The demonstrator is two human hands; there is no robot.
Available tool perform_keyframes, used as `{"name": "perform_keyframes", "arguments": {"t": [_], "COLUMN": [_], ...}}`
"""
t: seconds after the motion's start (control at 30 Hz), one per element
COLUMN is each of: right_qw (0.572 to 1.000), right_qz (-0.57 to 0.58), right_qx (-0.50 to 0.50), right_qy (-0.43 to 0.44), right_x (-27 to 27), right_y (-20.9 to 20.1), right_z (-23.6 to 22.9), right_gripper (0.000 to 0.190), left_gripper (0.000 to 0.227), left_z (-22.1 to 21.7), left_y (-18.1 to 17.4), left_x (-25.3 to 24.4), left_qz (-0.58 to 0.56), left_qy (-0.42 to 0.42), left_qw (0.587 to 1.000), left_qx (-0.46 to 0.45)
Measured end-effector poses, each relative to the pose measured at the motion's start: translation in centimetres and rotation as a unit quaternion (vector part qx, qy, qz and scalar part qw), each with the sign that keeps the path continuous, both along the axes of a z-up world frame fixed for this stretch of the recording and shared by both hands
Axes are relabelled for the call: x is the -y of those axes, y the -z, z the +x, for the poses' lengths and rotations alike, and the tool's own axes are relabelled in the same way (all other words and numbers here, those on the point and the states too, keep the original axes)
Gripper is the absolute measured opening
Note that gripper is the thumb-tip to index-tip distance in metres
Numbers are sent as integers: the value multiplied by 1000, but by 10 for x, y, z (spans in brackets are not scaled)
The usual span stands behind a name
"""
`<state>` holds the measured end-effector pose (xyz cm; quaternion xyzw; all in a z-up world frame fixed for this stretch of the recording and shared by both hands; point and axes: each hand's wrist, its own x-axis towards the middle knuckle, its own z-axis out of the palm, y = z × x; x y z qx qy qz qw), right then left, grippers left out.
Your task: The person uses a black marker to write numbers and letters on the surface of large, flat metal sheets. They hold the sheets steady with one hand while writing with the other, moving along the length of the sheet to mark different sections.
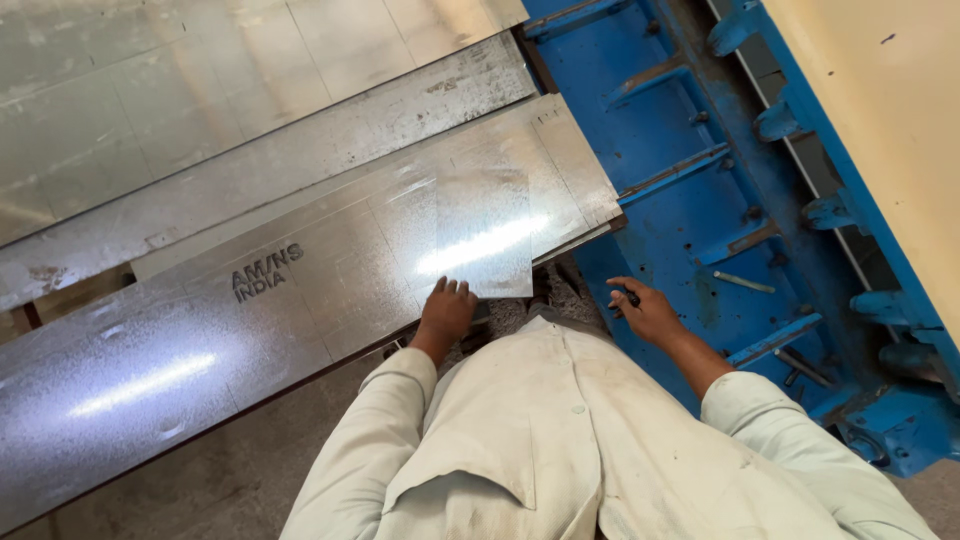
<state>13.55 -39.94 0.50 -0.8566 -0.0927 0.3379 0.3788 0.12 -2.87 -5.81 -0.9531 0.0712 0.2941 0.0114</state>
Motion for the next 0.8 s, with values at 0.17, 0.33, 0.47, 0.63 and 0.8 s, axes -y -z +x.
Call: {"name": "perform_keyframes", "arguments": {"t": [0.17,0.33,0.47,0.63,0.8], "right_qw": [999,971,887,838,804], "right_qz": [28,149,179,256,302], "right_qx": [0,-107,-260,-342,-343], "right_qy": [30,156,337,340,380], "right_x": [-3,-23,-45,-72,-90], "right_y": [11,18,17,25,41], "right_z": [-12,-15,-13,-20,-33], "right_gripper": [38,46,61,57,28], "left_gripper": [27,16,18,20,25], "left_z": [-23,-13,3,-1,-7], "left_y": [-21,-52,-77,-88,-90], "left_x": [8,11,16,22,25], "left_qz": [-87,-236,-284,-299,-296], "left_qy": [24,66,71,90,93], "left_qw": [988,894,857,858,879], "left_qx": [127,375,425,407,362]}}
